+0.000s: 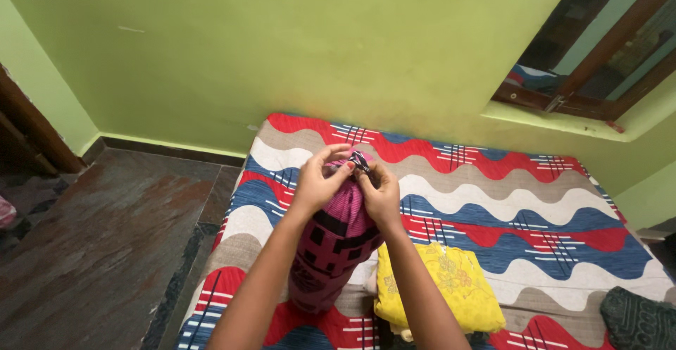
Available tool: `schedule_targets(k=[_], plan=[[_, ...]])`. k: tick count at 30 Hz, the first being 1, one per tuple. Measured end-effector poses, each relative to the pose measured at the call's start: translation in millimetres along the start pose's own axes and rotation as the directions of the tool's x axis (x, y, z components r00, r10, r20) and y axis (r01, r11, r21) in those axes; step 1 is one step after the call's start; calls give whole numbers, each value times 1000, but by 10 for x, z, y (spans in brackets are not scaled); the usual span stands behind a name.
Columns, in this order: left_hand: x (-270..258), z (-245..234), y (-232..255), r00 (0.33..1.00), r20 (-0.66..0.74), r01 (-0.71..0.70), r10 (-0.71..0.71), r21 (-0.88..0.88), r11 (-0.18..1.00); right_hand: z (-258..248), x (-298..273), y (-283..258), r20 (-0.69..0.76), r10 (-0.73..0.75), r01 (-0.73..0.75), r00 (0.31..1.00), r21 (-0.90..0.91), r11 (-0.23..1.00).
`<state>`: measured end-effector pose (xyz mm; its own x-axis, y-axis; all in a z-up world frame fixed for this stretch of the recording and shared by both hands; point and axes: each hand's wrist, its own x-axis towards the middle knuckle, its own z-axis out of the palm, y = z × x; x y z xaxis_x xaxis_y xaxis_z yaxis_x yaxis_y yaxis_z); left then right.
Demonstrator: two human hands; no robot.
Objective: The person places a patterned bolster pillow cover onto a pillow, moves packaged linens from a sofa to a bed, and سپس puts several patterned pillowcases onto pillows on the bed.
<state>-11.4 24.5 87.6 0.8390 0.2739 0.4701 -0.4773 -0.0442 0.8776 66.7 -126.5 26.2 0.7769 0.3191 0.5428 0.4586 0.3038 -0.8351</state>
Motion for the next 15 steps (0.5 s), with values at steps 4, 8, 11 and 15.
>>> schedule_targets(k=[4, 8, 11, 15], plan=[[-140, 260, -145, 998, -68, 7, -19, -181, 983, 42, -55, -90, -97, -4, -10, 995, -150, 989], [-144, 355, -185, 964, -203, -120, 172, 245, 962, 97, -79, -292, -55, -130, 83, 990, -515, 853], [-116, 354, -165, 969, -233, -21, 78, 239, 971, 5, -13, -338, 139, -174, 213, 975, -346, 914], [-125, 306, -205, 969, -248, 88, -8, 313, 946, -32, 18, -272, 238, -137, 205, 961, -289, 935]])
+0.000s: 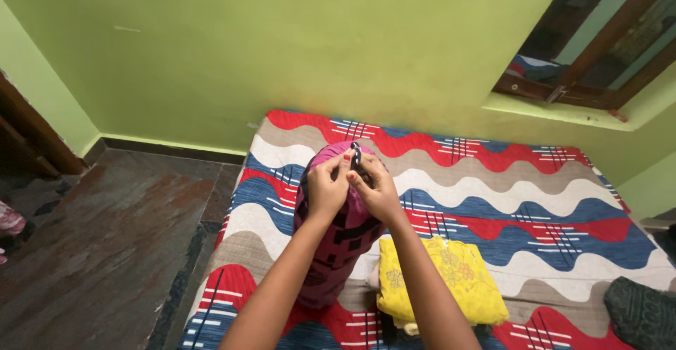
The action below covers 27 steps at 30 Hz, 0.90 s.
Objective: The person places a patterned bolster pillow cover onto a pillow, moves packaged linens from a sofa to a bed, and سپس puts several patterned pillowcases onto pillows on the bed.
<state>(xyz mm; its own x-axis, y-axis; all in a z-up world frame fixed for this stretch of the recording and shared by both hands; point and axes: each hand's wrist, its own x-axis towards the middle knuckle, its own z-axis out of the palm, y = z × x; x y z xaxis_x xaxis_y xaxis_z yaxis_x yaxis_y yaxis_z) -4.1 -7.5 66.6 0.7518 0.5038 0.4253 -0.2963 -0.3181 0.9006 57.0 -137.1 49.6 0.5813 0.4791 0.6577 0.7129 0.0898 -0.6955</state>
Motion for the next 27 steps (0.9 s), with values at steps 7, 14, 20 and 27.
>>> schedule_targets(k=[7, 14, 20, 27], plan=[[34, -50, -224, 960, 199, -144, 194, -241, 960, 37, 61, 289, -77, 296, -250, 952, 360, 899], [-24, -292, -110, 957, 281, 17, 75, -309, 951, -8, -53, 356, -154, 305, -268, 940, 225, 937], [83, -236, -67, 987, 94, -140, 129, 120, 983, 77, -63, -162, -166, 11, -57, 986, -274, 960], [50, -189, -26, 999, 39, 3, 1, -109, 994, 143, -67, -256, -188, 125, -164, 974, -207, 964]])
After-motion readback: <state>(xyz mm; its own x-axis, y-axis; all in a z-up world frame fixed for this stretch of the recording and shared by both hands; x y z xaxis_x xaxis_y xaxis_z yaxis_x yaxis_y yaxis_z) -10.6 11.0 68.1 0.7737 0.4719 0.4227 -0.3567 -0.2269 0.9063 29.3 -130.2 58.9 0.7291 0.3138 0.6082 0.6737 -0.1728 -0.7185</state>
